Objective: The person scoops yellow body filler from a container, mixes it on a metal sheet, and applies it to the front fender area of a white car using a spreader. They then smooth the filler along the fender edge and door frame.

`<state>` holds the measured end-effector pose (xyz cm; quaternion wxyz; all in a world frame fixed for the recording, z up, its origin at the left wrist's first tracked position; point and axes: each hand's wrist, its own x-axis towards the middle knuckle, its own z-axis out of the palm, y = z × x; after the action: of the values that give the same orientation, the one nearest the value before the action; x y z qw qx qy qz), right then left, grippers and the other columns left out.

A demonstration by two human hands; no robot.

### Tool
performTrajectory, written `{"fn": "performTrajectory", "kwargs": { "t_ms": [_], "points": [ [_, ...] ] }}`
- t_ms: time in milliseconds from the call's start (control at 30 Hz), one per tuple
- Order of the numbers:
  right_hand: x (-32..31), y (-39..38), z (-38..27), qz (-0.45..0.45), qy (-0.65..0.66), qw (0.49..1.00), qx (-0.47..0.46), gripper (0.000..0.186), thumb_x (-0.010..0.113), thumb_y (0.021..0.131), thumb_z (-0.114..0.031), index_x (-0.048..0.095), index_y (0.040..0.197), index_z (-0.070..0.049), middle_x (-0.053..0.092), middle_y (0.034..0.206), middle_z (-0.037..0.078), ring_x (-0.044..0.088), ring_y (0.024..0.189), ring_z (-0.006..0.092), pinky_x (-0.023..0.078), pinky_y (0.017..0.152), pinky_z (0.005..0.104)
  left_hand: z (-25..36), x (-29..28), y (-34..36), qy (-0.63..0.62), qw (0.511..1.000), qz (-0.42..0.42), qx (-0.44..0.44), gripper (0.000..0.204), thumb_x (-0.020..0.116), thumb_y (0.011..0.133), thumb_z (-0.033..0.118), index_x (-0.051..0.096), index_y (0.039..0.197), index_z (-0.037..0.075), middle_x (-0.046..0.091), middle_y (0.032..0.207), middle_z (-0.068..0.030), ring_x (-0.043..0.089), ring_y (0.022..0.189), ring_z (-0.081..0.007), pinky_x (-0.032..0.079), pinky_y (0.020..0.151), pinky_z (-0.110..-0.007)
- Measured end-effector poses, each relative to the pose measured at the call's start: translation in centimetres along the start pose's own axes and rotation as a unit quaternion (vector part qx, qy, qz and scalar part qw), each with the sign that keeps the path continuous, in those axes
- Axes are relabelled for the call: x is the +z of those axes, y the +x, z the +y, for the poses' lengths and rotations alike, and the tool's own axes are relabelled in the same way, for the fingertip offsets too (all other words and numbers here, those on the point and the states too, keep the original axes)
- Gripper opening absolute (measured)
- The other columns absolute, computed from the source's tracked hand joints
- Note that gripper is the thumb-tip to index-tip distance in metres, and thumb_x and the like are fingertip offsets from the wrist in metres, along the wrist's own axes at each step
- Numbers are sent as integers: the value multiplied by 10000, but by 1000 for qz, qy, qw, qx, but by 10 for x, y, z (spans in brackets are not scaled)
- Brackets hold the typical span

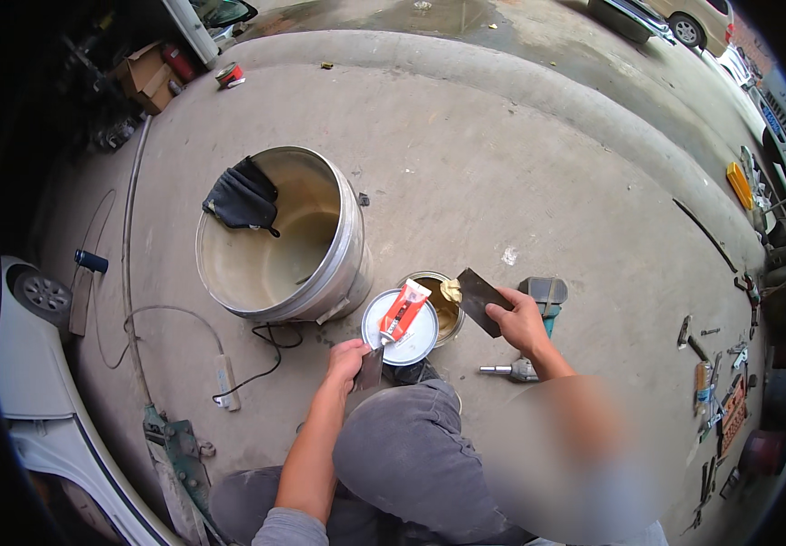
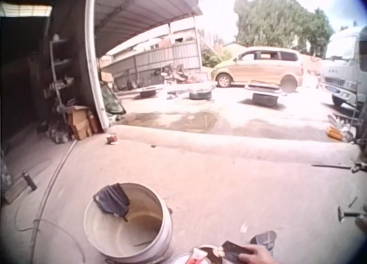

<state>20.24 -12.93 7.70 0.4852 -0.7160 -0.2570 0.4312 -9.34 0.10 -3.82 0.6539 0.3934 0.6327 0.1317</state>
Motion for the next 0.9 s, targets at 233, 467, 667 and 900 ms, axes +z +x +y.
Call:
{"fn": "performTrajectory", "kwargs": {
  "t_ms": [233,467,667,900],
  "points": [
    [-26,-31,-27,39,3,996,-77,280,591,829,-20,616,1107,-3,632,869,3,557,758,68,461,653,229,23,57,6,150,982,76,82,200,690,744,124,683,908,10,683,848,-91,636,755,-169,487,692,-300],
    [-30,-55,-60,15,-10,994,-107,281,595,846,0,609,1126,1,633,927,-10,542,825,65,448,731,223,18,65,10,239,956,153,69,307,683,759,303,696,890,26,686,887,-145,659,803,-247,498,728,-360],
    [-36,-71,-94,31,-103,966,-236,238,617,814,20,648,1047,-13,677,875,51,580,806,77,466,721,234,80,22,-50,-79,993,-28,-82,518,568,884,443,595,1085,-33,632,1012,-148,631,810,-185,519,694,-372],
    [-18,-107,-167,3,-217,860,-463,239,633,752,65,672,954,-56,664,842,106,631,746,236,487,649,295,150,-34,-139,-151,948,-247,131,217,574,852,59,593,1060,1,646,970,-61,610,852,-131,495,775,-282]
  ]
}}
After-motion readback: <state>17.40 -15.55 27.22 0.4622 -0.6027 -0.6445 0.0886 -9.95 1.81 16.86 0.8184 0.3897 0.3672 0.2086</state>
